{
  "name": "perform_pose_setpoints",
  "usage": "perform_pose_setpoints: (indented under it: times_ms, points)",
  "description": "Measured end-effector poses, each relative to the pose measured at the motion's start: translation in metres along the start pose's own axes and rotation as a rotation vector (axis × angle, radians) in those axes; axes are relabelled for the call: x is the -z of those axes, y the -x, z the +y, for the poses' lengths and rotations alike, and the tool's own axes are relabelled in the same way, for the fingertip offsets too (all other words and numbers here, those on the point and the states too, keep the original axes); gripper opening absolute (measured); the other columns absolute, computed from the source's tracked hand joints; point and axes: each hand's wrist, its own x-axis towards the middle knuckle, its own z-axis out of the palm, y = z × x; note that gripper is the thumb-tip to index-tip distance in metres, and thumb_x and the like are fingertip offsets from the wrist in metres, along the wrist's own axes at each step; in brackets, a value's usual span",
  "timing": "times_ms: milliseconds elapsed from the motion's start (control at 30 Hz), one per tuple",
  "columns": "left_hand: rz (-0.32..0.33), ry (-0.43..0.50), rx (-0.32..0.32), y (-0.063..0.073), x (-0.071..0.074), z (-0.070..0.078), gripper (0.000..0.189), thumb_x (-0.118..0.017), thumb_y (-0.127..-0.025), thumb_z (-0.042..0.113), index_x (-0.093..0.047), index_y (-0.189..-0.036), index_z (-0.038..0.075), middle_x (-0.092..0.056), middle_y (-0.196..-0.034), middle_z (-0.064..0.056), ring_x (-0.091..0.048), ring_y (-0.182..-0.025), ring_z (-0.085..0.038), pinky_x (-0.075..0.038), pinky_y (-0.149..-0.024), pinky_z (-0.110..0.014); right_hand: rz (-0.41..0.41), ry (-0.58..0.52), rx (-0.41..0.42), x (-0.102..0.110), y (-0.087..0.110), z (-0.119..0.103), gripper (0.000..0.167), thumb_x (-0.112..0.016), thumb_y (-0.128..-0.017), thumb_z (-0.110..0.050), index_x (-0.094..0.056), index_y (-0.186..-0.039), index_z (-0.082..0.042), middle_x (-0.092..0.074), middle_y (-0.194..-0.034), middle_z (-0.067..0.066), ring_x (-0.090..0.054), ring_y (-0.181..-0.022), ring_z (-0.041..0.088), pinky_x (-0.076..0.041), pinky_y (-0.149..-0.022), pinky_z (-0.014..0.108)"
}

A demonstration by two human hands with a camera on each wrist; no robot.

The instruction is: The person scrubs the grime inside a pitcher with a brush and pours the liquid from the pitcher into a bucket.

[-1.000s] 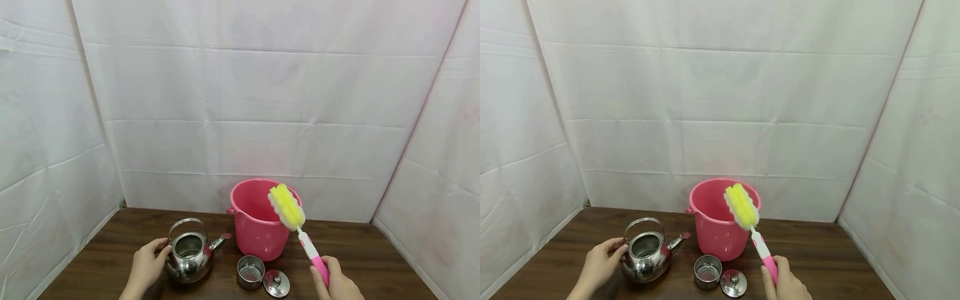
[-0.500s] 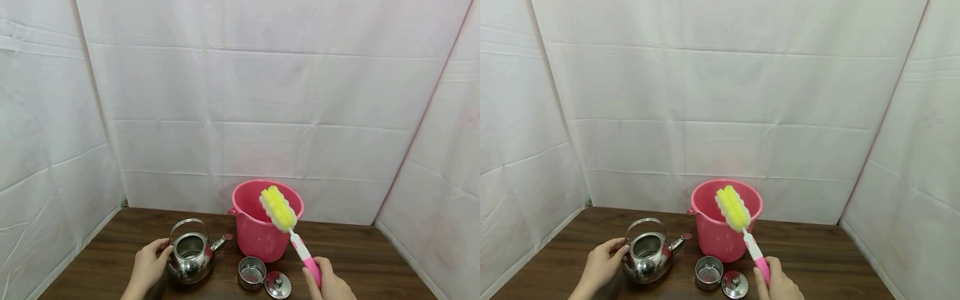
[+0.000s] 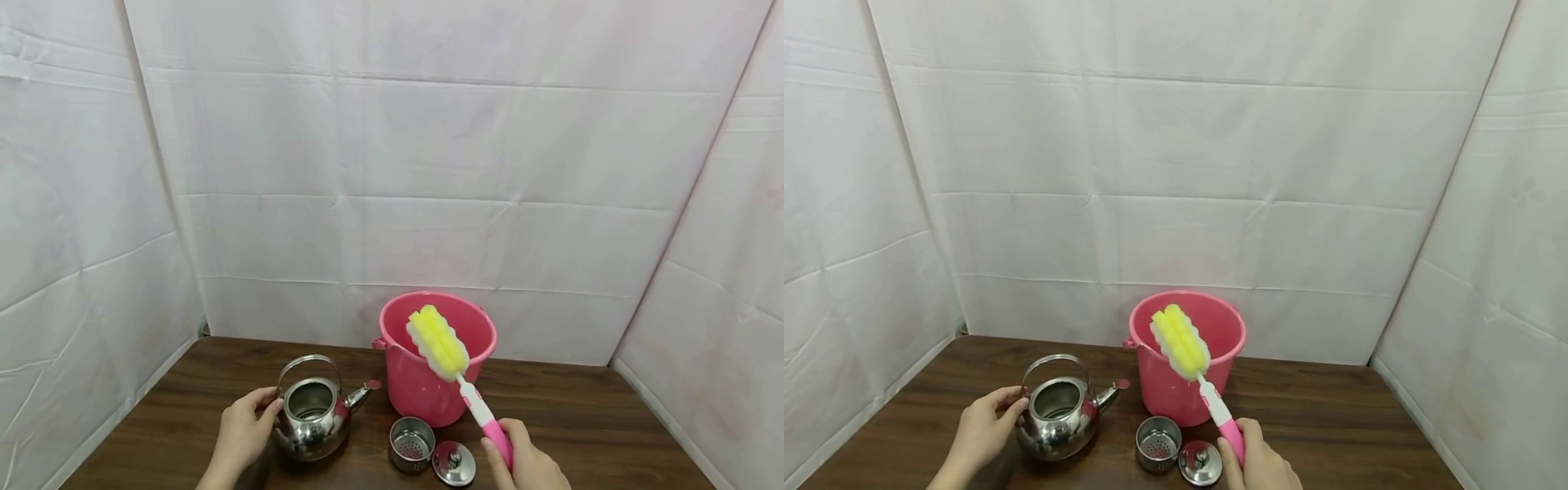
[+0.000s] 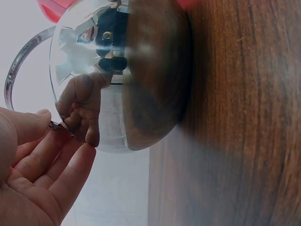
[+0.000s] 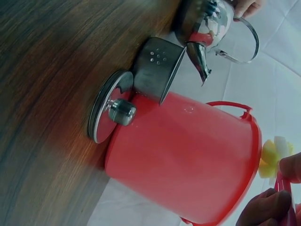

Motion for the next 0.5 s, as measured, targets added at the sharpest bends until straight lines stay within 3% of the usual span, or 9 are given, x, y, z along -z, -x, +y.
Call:
perform_pose_setpoints:
  times_ms: [267,500]
  points:
    - [0.002,0.0,-0.009,0.0,0.001,0.002,0.025,-0.062,-0.09,0.012,-0.066,-0.11,-0.004,-0.071,-0.098,-0.015,-0.066,-0.097,-0.03,-0.05,-0.084,-0.047,-0.044,-0.002,0.01,-0.001,0.001,-0.005,0.035,-0.064,-0.088,-0.039,-0.052,-0.111,-0.017,-0.04,-0.054,-0.004,-0.04,-0.047,0.01,-0.031,-0.045,0.025]
    - [0.006,-0.011,-0.011,0.0,0.0,0.001,0.025,-0.062,-0.089,0.011,-0.067,-0.109,-0.003,-0.072,-0.095,-0.013,-0.066,-0.095,-0.03,-0.051,-0.081,-0.044,-0.03,0.013,0.089,-0.005,0.005,-0.014,0.034,-0.067,-0.085,-0.04,-0.053,-0.109,-0.02,-0.04,-0.056,-0.008,-0.04,-0.048,0.008,-0.031,-0.047,0.024]
